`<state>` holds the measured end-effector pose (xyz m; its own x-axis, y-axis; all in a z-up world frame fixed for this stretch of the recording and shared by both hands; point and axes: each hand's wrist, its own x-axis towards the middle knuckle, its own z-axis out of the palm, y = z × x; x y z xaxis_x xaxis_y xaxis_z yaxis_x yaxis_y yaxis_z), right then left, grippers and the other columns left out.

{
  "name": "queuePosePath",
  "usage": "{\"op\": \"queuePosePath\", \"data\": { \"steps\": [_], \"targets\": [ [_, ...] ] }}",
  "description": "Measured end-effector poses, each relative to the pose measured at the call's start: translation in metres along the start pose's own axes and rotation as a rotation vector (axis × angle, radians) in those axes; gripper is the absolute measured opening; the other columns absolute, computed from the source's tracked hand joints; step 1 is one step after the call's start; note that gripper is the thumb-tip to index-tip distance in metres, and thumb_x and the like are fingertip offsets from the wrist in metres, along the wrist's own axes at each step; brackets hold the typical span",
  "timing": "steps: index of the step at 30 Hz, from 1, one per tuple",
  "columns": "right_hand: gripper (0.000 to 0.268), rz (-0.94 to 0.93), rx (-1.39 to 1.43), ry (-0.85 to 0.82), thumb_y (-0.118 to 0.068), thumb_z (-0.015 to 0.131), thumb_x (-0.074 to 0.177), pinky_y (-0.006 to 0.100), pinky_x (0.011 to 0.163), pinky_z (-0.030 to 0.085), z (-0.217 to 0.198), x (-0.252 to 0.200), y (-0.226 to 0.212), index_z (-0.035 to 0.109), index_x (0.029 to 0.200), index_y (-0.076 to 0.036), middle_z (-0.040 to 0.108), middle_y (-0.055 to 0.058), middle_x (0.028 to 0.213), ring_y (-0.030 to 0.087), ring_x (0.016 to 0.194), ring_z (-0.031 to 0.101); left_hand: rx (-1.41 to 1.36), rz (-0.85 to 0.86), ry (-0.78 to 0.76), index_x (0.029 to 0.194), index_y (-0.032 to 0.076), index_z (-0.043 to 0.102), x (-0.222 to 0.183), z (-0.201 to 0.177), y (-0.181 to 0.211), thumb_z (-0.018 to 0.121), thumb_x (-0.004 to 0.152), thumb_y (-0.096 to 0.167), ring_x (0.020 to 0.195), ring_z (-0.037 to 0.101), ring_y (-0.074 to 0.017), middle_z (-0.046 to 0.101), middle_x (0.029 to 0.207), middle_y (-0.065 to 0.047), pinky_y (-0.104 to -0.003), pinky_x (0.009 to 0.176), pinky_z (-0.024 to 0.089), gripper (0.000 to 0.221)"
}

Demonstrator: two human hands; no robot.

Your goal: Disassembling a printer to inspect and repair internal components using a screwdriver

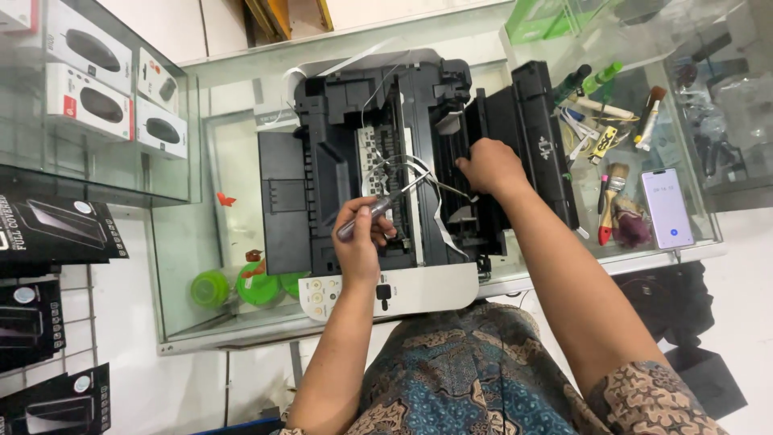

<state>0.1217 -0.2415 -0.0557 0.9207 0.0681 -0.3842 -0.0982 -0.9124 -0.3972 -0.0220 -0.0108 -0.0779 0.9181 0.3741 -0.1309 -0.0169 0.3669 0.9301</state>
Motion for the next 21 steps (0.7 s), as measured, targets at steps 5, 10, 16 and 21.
{"op": "queuePosePath", "data": {
  "steps": [5, 10, 16, 21],
  "targets": [
    [0.036, -0.003, -0.023, 0.09, -0.021, 0.063, 0.098, 0.043, 0.045, 0.056, 0.012, -0.009, 0.005, 0.072, 0.076, 0.006, 0.067, 0.022, 0.063, 0.034, 0.059, 0.07, -0.01, 0.004, 0.003, 0.114, 0.001, 0.066, 0.005, 0.006, 0.003, 0.064, 0.096, 0.01, 0.059, 0.072, -0.0238, 0.069, 0.07, -0.019, -0.022, 0.044, 0.052, 0.02],
    [0.038, -0.032, -0.004, 0.168, -0.021, 0.063, 0.098, 0.041, 0.039, 0.053, 0.021, -0.007, 0.011, 0.069, 0.069, 0.003, 0.064, 0.02, 0.057, 0.03, 0.054, 0.068, 0.192, 0.052, -0.072, 0.103, 0.001, 0.068, 0.03, 0.049, 0.048, 0.071, 0.09, 0.005, 0.041, 0.062, -0.0182, 0.062, 0.053, -0.015, -0.024, 0.036, 0.047, 0.014],
    [0.039, -0.055, -0.055, 0.215, -0.021, 0.064, 0.097, 0.041, 0.038, 0.054, 0.029, -0.004, 0.013, 0.068, 0.067, 0.003, 0.063, 0.019, 0.055, 0.029, 0.051, 0.067, 0.32, 0.189, -0.153, 0.09, 0.012, 0.075, 0.111, 0.117, 0.031, 0.078, 0.089, 0.019, 0.038, 0.065, -0.0151, 0.069, 0.054, -0.014, -0.023, 0.032, 0.046, 0.008],
    [0.032, -0.057, -0.062, 0.238, -0.014, 0.066, 0.094, 0.044, 0.041, 0.055, 0.026, -0.013, 0.008, 0.069, 0.067, 0.003, 0.063, 0.019, 0.056, 0.03, 0.054, 0.068, 0.854, 0.481, -0.224, 0.083, 0.028, 0.072, 0.145, 0.136, 0.021, 0.073, 0.085, 0.043, 0.047, 0.069, -0.016, 0.063, 0.046, 0.004, -0.027, 0.05, 0.053, 0.015]
  ]
}}
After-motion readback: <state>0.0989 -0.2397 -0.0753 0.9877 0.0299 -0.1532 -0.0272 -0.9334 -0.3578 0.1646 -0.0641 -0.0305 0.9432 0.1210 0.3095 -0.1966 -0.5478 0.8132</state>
